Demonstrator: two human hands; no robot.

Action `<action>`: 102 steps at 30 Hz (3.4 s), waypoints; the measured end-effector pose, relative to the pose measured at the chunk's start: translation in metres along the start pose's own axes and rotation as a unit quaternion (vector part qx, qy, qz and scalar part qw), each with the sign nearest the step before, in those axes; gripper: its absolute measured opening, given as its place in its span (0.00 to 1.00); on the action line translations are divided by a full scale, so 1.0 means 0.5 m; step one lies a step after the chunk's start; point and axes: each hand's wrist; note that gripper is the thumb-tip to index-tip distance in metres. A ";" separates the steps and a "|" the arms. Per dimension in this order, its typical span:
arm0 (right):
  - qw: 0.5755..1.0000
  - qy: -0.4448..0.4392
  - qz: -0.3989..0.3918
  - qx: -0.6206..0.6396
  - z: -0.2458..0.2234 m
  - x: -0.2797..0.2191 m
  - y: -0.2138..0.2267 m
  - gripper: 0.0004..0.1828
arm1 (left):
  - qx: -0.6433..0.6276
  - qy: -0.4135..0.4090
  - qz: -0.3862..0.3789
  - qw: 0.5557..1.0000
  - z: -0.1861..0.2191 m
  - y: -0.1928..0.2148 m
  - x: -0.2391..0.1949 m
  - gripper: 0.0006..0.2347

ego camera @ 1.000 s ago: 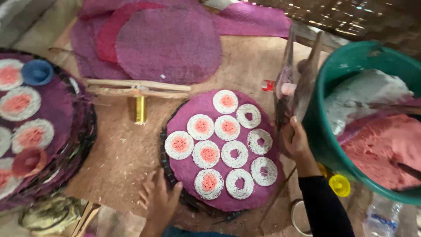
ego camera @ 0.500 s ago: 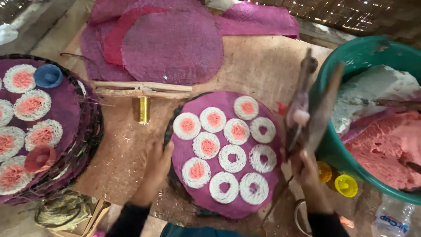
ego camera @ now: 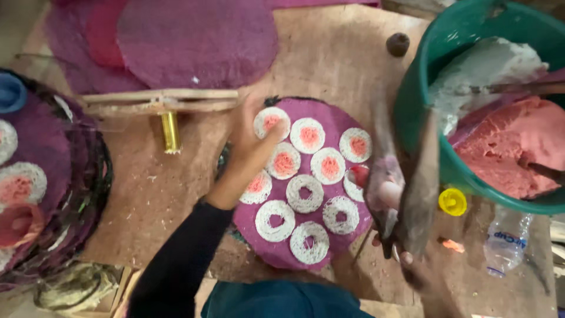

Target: The person uses a wooden tool to apply white paste onto circular objects arranged on a purple mat, then uses a cylindrical tool to apply pink paste into the center of each circle. The person repeats this process for multiple items.

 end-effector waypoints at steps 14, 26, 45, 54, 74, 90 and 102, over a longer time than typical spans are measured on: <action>0.937 -0.228 -0.216 -0.153 -0.223 0.200 -0.073 0.45 | -0.650 0.200 -0.304 0.667 0.031 -0.012 -0.002 0.46; 0.886 -0.333 -0.164 -0.277 -0.168 0.266 -0.081 0.49 | -0.661 0.303 -0.142 0.671 -0.097 -0.043 -0.025 0.23; 0.848 -0.286 -0.142 -0.423 -0.145 0.284 -0.111 0.42 | -0.619 0.351 -0.015 0.702 -0.127 -0.034 -0.041 0.12; 0.885 -0.121 -0.205 -0.400 -0.178 0.272 -0.123 0.55 | -0.630 0.215 -0.127 0.736 -0.009 0.037 0.005 0.22; 0.828 -0.162 -0.225 -0.487 -0.086 0.202 -0.263 0.42 | -0.651 0.252 0.028 0.716 -0.090 0.182 -0.177 0.15; 0.855 -0.085 -0.245 -0.450 -0.106 0.201 -0.201 0.47 | -0.622 0.204 -0.036 0.755 0.022 0.186 -0.136 0.20; 0.878 -0.271 -0.121 -0.376 -0.099 0.039 -0.101 0.48 | -0.611 0.368 -0.026 0.700 0.004 0.023 -0.229 0.15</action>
Point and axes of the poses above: each hand's wrist, its own x-axis towards the middle knuckle, its own y-axis out of the back of the hand, z = x × y, and after that the axes turned 15 degrees about z, right-handed
